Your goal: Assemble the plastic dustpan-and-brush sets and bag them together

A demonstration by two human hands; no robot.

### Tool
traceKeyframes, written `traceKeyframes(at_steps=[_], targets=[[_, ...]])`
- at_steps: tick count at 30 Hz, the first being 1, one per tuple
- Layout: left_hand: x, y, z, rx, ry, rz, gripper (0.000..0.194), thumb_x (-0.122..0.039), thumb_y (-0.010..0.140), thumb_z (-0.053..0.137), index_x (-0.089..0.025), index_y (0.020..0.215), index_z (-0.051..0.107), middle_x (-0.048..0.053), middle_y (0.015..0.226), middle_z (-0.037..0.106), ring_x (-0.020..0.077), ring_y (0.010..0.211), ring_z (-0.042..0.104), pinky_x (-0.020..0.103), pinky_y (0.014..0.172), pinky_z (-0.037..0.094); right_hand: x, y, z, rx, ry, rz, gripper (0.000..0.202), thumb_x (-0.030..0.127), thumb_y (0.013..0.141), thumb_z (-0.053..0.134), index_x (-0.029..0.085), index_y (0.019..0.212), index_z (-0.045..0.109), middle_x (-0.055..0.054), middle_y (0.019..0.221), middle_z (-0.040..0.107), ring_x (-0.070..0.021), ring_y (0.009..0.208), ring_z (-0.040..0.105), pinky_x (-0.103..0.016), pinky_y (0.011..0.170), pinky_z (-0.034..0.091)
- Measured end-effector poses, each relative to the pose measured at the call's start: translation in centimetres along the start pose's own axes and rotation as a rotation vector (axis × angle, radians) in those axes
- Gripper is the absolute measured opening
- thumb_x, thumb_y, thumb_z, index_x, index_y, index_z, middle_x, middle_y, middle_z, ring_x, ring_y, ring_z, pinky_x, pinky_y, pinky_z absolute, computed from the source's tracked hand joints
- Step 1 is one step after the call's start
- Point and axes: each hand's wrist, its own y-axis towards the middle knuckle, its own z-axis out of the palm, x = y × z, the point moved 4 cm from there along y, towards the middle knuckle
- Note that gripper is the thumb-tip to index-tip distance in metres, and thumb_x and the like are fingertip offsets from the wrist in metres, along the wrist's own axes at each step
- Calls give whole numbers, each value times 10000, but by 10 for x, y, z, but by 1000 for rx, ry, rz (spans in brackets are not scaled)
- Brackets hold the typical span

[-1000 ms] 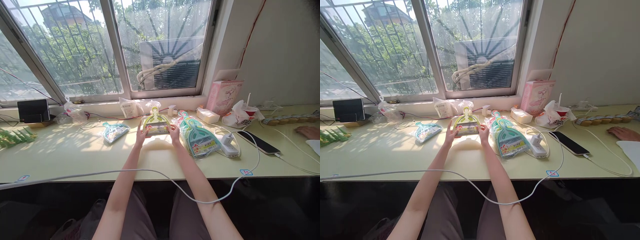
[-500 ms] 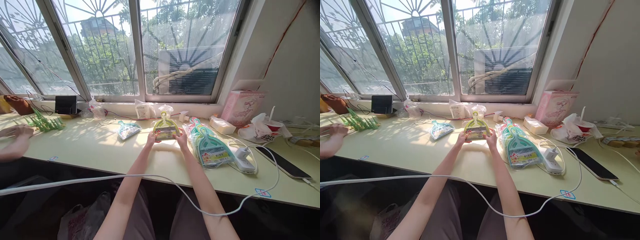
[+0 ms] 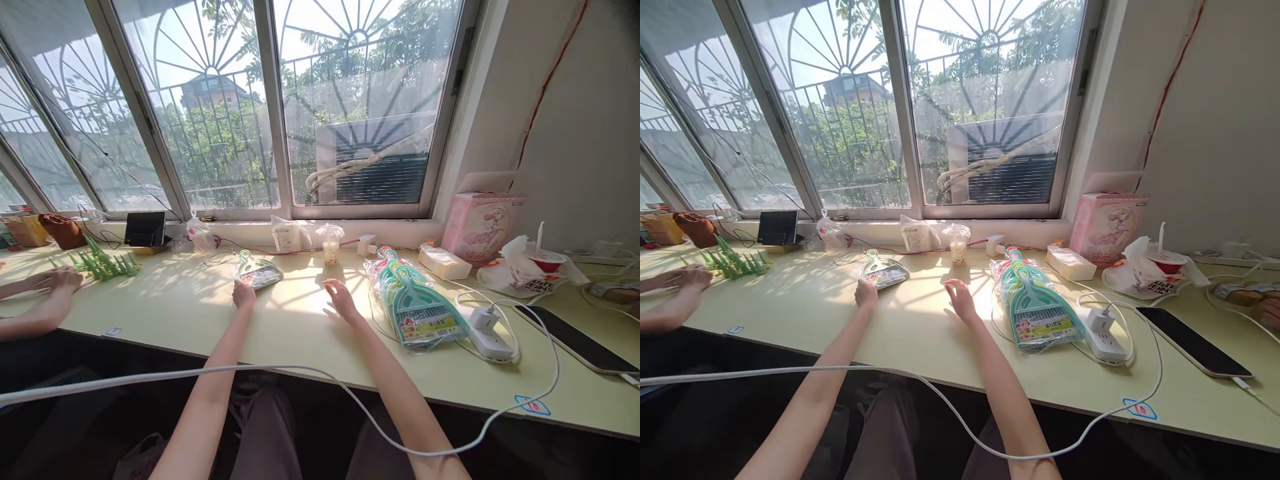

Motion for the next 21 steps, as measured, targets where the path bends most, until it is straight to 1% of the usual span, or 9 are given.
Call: traceKeyframes(at_steps=[3,5,9,11,13,15,18,19,21], targets=[[9,-1,-3,-179,102,-55,412,-258,907,438,-21,1238,498,388,1373,417,513,1391,355,705,1040,340,1,-4,4,88,-79,-46,322,476,952,498,253,973,730,-85,1213,688,-275,1153,606,-442,900,533],[13,3,-1,-279,194,-15,418,-256,874,475,-32,1225,522,373,1417,381,525,1410,304,736,1051,299,2,-6,6,112,-131,-57,261,413,955,525,260,963,736,-75,1194,694,-269,1153,608,-436,905,535],[23,12,2,-417,208,18,547,-236,827,539,-64,1334,425,343,1513,301,494,1471,210,786,1094,150,10,-11,8,154,-266,-62,133,267,913,612,275,871,738,-57,1184,689,-264,1156,611,-438,927,534],[21,11,5,-452,213,101,590,-269,849,554,-89,1379,369,313,1572,241,444,1517,127,764,1136,60,23,-12,5,166,-307,-94,136,194,891,626,271,859,735,-61,1208,683,-271,1161,604,-449,929,533],[14,4,9,-434,227,266,560,-307,903,518,-125,1405,350,260,1605,228,380,1544,84,714,1175,10,42,-9,-6,118,-308,-153,185,161,903,589,275,907,735,-54,1227,682,-264,1153,600,-451,949,522],[4,-7,14,-400,237,427,498,-327,954,455,-151,1411,367,221,1612,252,329,1554,87,664,1203,-16,59,-3,-32,-36,-297,-190,230,176,933,536,287,981,731,-37,1224,686,-251,1159,590,-430,966,511],[-7,-22,23,-301,245,580,442,-322,982,410,-154,1390,431,210,1604,297,304,1557,110,640,1210,-51,65,2,-104,-371,-344,-148,278,195,948,481,272,1078,715,-44,1244,678,-249,1188,569,-430,1042,457],[-10,-25,28,-229,249,625,427,-309,982,408,-156,1378,458,205,1598,317,301,1556,125,634,1212,-52,60,2,-131,-447,-388,-114,279,211,946,485,254,1110,707,-62,1266,668,-263,1225,547,-443,1062,435],[-14,-28,41,-20,252,720,409,-292,968,440,-174,1352,513,186,1588,356,297,1550,164,611,1223,-24,40,-4,-184,-507,-489,-5,271,277,927,543,213,1138,699,-116,1266,665,-296,1218,549,-473,1072,408]])
